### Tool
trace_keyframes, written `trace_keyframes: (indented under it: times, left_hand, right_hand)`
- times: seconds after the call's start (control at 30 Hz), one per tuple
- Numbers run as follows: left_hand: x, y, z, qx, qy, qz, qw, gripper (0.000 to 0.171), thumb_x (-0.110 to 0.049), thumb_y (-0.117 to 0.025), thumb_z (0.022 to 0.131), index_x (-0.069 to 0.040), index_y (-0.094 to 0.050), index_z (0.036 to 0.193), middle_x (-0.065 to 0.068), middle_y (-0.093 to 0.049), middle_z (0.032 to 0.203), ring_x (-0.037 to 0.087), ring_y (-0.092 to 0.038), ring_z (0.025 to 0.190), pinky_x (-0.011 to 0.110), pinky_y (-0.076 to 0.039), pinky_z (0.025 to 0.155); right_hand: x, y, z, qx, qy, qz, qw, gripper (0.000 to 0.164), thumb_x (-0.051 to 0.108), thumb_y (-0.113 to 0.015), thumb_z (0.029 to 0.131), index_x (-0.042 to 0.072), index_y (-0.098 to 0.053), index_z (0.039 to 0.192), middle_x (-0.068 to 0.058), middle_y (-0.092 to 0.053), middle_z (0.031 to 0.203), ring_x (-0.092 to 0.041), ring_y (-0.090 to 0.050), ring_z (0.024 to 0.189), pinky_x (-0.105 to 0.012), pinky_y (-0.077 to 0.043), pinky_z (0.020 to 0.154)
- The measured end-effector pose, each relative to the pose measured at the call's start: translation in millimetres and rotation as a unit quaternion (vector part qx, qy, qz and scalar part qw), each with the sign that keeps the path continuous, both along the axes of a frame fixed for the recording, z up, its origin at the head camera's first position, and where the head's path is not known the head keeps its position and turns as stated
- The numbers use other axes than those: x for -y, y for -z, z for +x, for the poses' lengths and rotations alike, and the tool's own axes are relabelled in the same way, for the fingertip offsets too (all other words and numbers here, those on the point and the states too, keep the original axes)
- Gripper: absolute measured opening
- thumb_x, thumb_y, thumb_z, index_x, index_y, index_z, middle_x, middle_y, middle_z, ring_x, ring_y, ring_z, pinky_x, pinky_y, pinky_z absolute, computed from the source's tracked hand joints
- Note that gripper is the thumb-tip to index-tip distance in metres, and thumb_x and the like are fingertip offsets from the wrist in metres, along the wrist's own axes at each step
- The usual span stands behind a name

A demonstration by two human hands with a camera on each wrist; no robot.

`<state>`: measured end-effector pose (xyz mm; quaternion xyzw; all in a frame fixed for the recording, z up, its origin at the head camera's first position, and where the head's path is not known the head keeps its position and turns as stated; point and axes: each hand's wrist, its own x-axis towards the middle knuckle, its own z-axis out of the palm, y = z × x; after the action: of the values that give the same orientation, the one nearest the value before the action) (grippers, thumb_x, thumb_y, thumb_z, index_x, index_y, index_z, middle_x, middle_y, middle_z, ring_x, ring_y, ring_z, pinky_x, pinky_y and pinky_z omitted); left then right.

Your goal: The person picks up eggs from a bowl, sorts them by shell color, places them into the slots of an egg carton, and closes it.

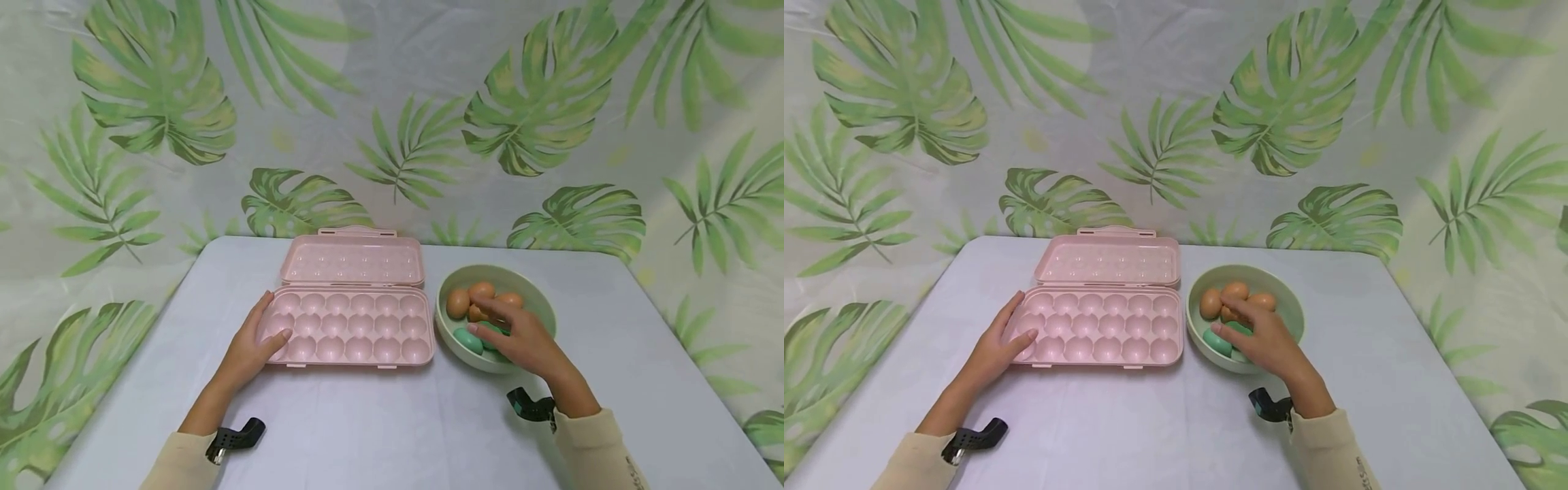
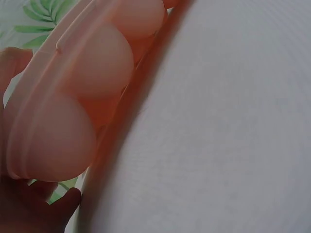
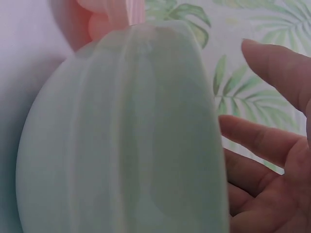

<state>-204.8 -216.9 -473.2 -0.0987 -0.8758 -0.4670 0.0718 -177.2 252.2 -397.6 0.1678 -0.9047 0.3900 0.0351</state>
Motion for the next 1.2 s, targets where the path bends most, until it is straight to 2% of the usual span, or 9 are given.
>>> trace_keyframes:
  times: [0.17,0.33,0.5,0.63,0.87,1.2]
  left_hand:
    - [1,3.5,0.9,-0.007,0.001,0.002,1.0,0.083,-0.034,-0.067,0.088,-0.011,-0.022,0.154,0.013,-0.016,0.16,0.038,-0.014,0.145,0.065,-0.015,0.112]
    - [2,7.0,3.4,-0.018,0.003,-0.009,0.9998,0.086,-0.033,-0.068,0.086,-0.01,-0.021,0.154,0.012,-0.014,0.16,0.037,-0.014,0.145,0.066,-0.017,0.111]
    - [1,9.0,4.1,-0.03,0.003,-0.016,0.9994,0.088,-0.033,-0.069,0.085,-0.009,-0.02,0.154,0.012,-0.014,0.161,0.037,-0.014,0.145,0.065,-0.018,0.111]
    - [-1,10.9,4.5,-0.028,0.003,-0.022,0.9994,0.089,-0.032,-0.069,0.085,-0.008,-0.019,0.154,0.011,-0.014,0.161,0.037,-0.015,0.145,0.063,-0.019,0.112]
    - [-4,13.6,5.4,-0.035,-0.006,-0.029,0.999,0.087,-0.032,-0.069,0.086,-0.009,-0.02,0.154,0.009,-0.018,0.16,0.035,-0.018,0.145,0.061,-0.021,0.112]
    - [1,16.8,6.9,-0.033,-0.016,-0.041,0.9985,0.088,-0.03,-0.069,0.086,-0.012,-0.017,0.155,0.01,-0.019,0.16,0.036,-0.019,0.144,0.06,-0.022,0.112]
  right_hand:
    - [2,2.4,-2.7,0.001,-0.011,-0.016,1.0,0.052,0.032,-0.07,0.089,0.003,-0.059,0.131,-0.014,-0.061,0.128,-0.03,-0.06,0.115,-0.043,-0.053,0.092]
    - [3,4.1,-3.6,0.014,-0.022,-0.045,0.999,0.046,0.026,-0.071,0.088,0.002,-0.062,0.127,-0.015,-0.062,0.126,-0.028,-0.059,0.117,-0.038,-0.053,0.092]
    - [3,5.4,-2.4,0.023,-0.005,-0.052,0.998,0.046,0.027,-0.073,0.087,0.004,-0.063,0.125,-0.013,-0.064,0.123,-0.027,-0.062,0.113,-0.036,-0.054,0.09]
    - [2,8.8,-0.4,0.024,0.012,-0.031,0.999,0.045,0.031,-0.075,0.085,0.006,-0.066,0.121,-0.01,-0.068,0.117,-0.026,-0.064,0.109,-0.036,-0.055,0.088]
    - [2,13.7,-1.9,-0.009,0.021,0.014,1.0,0.035,0.028,-0.077,0.083,0.007,-0.072,0.111,-0.004,-0.072,0.104,-0.021,-0.068,0.098,-0.032,-0.057,0.081]
    - [6,15.6,-6.0,-0.003,0.028,0.055,0.998,0.032,0.03,-0.076,0.083,0.008,-0.075,0.108,-0.001,-0.074,0.097,-0.02,-0.069,0.092,-0.041,-0.056,0.08]
